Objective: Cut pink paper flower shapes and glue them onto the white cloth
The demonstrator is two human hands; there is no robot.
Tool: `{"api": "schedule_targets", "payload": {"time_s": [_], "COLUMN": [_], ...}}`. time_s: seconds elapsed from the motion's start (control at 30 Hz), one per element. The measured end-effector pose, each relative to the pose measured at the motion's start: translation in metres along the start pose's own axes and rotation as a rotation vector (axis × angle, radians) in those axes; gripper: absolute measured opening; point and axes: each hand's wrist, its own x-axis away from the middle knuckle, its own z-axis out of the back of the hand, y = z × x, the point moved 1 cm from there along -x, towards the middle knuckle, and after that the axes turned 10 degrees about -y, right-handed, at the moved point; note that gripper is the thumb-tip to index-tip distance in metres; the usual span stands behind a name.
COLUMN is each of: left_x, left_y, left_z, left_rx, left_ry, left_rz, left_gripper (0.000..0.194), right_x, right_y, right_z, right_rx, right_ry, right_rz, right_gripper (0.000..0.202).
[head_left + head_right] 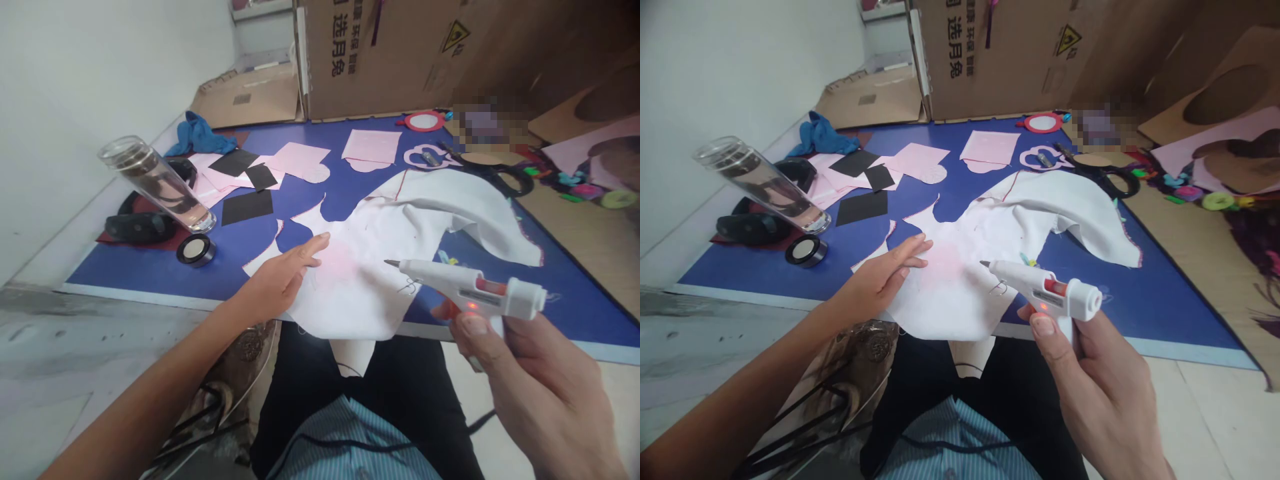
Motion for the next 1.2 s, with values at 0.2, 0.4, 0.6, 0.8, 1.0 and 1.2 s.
{"api": "schedule_targets", "payload": {"time_s": [0.2, 0.4, 0.6, 0.8, 1.0, 1.2], "left_x": [0.003, 0.007, 0.006, 0.006, 0.015, 0.024], "left_y": [-0.006, -0.011, -0.008, -0.002, -0.006, 0.003], "left_z": [0.004, -0.001, 0.007, 0.007, 0.010, 0.003], "left_rx": [-0.006, -0.078, -0.055, -0.055, -0.117, -0.246], "left_ry": [0.070, -0.062, 0.081, 0.199, 0.364, 0.316], "left_rz": [0.032, 0.012, 0.027, 0.088, 0.252, 0.275], "left_gripper": [0.067, 0.070, 0.067, 0.064, 0.049, 0.041], "right_x": [0.000, -0.002, -0.008, -0.011, -0.013, -0.013], "right_y": [-0.001, 0.001, 0.016, 0.017, 0.017, 0.015], "right_z": [-0.001, -0.001, 0.003, 0.005, 0.005, 0.002], "right_rx": [0.000, 0.004, 0.062, 0.087, 0.073, -0.022], "right_ry": [-0.012, -0.019, -0.020, -0.001, -0.013, -0.008], "right_rz": [-0.003, 0.004, 0.079, 0.091, 0.077, 0.071], "right_gripper": [0.050, 0.049, 0.048, 0.046, 0.047, 0.043]}}
